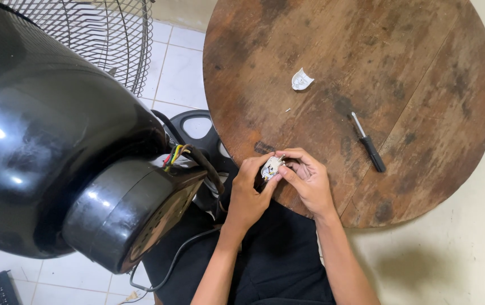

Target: The person assembles a white electrical plug by hand, then uses a screwdriver to tighten the internal screws. The plug is connected to a black power cord attached to a standing fan.

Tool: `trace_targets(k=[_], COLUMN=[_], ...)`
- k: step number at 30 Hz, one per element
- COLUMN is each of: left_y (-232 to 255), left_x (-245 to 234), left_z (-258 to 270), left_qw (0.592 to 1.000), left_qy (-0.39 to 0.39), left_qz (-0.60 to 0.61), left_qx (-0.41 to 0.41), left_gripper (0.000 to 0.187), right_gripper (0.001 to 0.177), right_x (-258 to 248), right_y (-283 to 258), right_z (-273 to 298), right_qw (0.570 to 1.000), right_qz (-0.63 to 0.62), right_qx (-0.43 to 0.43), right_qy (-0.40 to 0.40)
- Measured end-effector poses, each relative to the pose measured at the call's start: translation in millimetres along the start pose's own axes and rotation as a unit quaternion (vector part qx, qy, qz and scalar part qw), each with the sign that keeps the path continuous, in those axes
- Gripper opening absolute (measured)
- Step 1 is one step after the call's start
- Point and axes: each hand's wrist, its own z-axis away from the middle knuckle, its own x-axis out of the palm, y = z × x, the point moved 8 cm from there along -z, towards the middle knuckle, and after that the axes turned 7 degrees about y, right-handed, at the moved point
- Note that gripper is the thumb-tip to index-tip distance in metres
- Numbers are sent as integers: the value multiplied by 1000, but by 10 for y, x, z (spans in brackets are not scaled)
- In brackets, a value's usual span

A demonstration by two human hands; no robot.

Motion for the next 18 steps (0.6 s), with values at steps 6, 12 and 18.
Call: trace_targets(k=[6, 12, 18], left_y=[5, -9, -72], left_x=[-15, -48, -87], left_z=[-32, -83, -141], left_qw=[1000, 998, 995], left_qy=[-1, 24, 38], left_qz=[-5, -18, -31], left_qx=[-13, -54, -86], left_gripper=[39, 37, 34], right_gripper=[29, 38, 47], right_x=[-35, -150, -252], right_y=[53, -41, -723], right_z=[-12, -314, -972], right_qw=[1000, 997, 870], right_qz=[-8, 60, 429], right_qx=[3, 46, -233], right_qy=[1, -10, 65])
